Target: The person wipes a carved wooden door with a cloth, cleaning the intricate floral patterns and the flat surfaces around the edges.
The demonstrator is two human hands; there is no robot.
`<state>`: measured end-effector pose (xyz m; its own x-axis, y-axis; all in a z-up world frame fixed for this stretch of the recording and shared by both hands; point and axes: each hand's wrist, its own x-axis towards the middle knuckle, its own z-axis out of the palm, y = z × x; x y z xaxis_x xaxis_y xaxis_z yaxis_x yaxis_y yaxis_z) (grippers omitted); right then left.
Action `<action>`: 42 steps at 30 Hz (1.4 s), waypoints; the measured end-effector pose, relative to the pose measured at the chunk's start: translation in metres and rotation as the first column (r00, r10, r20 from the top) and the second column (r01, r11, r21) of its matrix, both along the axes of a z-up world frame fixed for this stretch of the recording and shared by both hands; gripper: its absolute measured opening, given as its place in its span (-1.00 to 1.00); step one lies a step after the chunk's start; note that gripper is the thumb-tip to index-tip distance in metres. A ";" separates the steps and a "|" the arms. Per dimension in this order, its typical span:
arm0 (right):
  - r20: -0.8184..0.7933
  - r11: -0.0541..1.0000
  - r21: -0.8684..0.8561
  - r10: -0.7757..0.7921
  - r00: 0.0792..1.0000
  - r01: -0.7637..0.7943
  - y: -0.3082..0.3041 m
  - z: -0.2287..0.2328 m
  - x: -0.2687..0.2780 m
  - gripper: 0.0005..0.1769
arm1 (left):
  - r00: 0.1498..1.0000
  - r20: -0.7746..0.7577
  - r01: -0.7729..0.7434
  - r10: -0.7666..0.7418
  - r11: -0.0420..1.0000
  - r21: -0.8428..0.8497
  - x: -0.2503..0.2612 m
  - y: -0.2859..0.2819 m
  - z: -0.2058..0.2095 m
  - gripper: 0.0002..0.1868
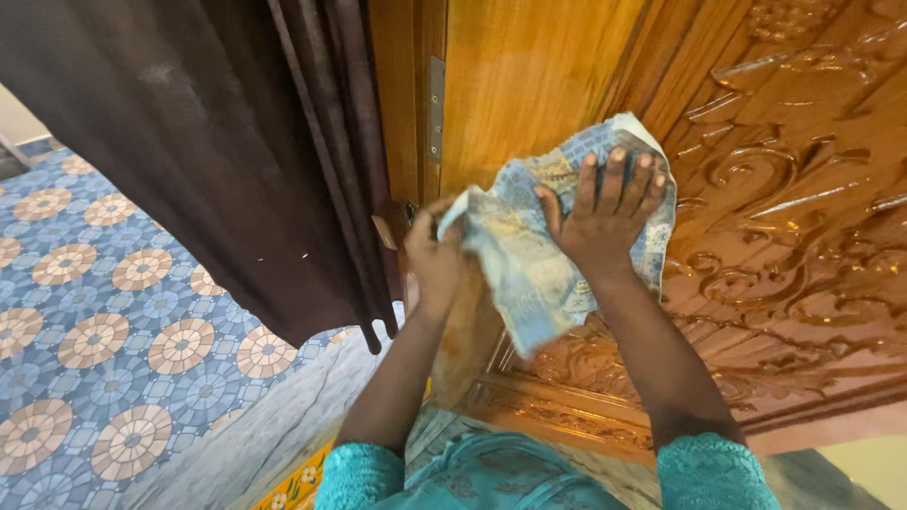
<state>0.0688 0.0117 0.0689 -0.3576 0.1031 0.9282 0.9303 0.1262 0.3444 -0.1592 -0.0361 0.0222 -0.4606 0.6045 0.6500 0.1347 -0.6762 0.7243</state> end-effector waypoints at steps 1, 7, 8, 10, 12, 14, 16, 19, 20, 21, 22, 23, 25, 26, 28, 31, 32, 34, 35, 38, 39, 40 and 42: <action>-0.004 0.999 0.009 0.040 0.999 -0.040 0.000 0.001 0.000 -0.14 | 0.973 0.176 0.154 -0.147 0.988 -0.025 -0.002 0.009 0.015 -0.80; -0.060 0.992 -0.120 -0.036 0.998 0.028 -0.032 0.015 -0.021 -0.42 | 0.775 0.355 0.427 -0.522 0.848 0.315 0.016 0.006 0.065 -0.66; -0.064 0.993 -0.107 -0.056 0.996 0.049 -0.036 0.019 -0.024 -0.45 | 0.826 0.306 0.394 -0.474 0.873 0.289 0.018 0.003 0.073 -0.61; -0.118 0.993 -0.112 -0.037 0.992 0.023 -0.038 0.027 -0.028 -0.47 | 0.980 0.038 0.181 -0.195 0.957 0.227 0.024 -0.004 0.084 -0.51; -0.162 0.993 -0.119 -0.006 0.987 -0.013 -0.035 0.031 -0.029 -0.48 | 0.968 -0.236 -0.036 0.092 0.973 0.229 0.025 -0.004 0.091 -0.45; -0.196 0.990 -0.130 0.033 0.980 -0.059 -0.030 0.032 -0.029 -0.49 | 0.814 -0.472 -0.223 0.338 0.933 0.283 0.024 0.008 0.096 -0.44; -0.244 0.983 -0.099 0.128 0.961 -0.156 -0.018 0.031 -0.033 -0.49 | 0.696 -0.550 -0.287 0.462 0.881 0.376 0.017 0.027 0.095 -0.41; -0.220 0.987 -0.114 0.090 0.971 -0.118 -0.006 0.026 -0.035 -0.38 | 0.518 -0.628 -0.362 0.580 0.814 0.454 0.011 0.047 0.076 -0.33; -0.195 0.989 -0.129 0.047 0.980 -0.073 -0.005 0.024 -0.035 -0.33 | 0.460 -0.649 -0.384 0.606 0.795 0.470 0.010 0.051 0.068 -0.29; -0.184 0.988 -0.151 0.003 0.983 -0.031 -0.005 0.022 -0.035 -0.30 | 0.448 -0.660 -0.397 0.604 0.795 0.458 0.011 0.055 0.059 -0.28; -0.172 0.985 -0.173 -0.041 0.984 0.011 -0.005 0.020 -0.036 -0.28 | 0.436 -0.670 -0.411 0.601 0.795 0.445 0.014 0.058 0.050 -0.27; -0.159 0.978 -0.201 -0.087 0.983 0.054 -0.006 0.015 -0.035 -0.25 | 0.424 -0.684 -0.424 0.593 0.798 0.428 0.016 0.060 0.040 -0.26; -0.151 0.973 -0.225 -0.087 0.985 0.051 -0.004 0.005 -0.034 -0.22 | 0.414 -0.681 -0.433 0.605 0.788 0.437 0.018 0.066 0.023 -0.25; -0.147 0.970 -0.237 -0.086 0.985 0.049 -0.003 -0.002 -0.034 -0.21 | 0.409 -0.678 -0.437 0.611 0.783 0.442 0.019 0.068 0.015 -0.24; -0.123 0.970 -0.237 -0.087 0.989 0.056 -0.001 -0.018 -0.032 -0.18 | 0.403 -0.691 -0.444 0.600 0.788 0.425 0.020 0.071 -0.003 -0.24; -0.087 0.965 -0.254 -0.087 0.992 0.062 0.002 -0.048 -0.030 -0.14 | 0.392 -0.699 -0.457 0.599 0.786 0.417 0.022 0.074 -0.033 -0.23; -0.075 0.963 -0.263 -0.087 0.993 0.064 0.002 -0.058 -0.029 -0.13 | 0.388 -0.699 -0.461 0.601 0.783 0.417 0.023 0.075 -0.044 -0.23; -0.049 0.965 -0.250 -0.094 0.994 0.078 0.005 -0.080 -0.028 -0.10 | 0.387 -0.702 -0.452 0.598 0.787 0.421 0.022 0.076 -0.067 -0.23; -0.036 0.966 -0.246 -0.098 0.995 0.086 0.005 -0.090 -0.027 -0.09 | 0.388 -0.704 -0.447 0.595 0.789 0.421 0.022 0.077 -0.079 -0.23; 0.003 0.960 -0.261 -0.106 0.994 0.103 0.006 -0.121 -0.025 -0.07 | 0.361 -0.695 -0.463 0.622 0.767 0.445 0.023 0.082 -0.116 -0.22; 0.009 0.961 -0.259 -0.097 0.995 0.096 0.007 -0.130 -0.025 -0.06 | 0.357 -0.709 -0.455 0.608 0.776 0.437 0.023 0.082 -0.128 -0.22; 0.015 0.962 -0.258 -0.087 0.996 0.088 0.007 -0.138 -0.024 -0.05 | 0.353 -0.722 -0.447 0.594 0.786 0.428 0.023 0.083 -0.140 -0.21; 0.024 0.965 -0.251 -0.072 0.997 0.075 0.007 -0.153 -0.024 -0.07 | 0.350 -0.743 -0.431 0.571 0.802 0.414 0.023 0.084 -0.162 -0.20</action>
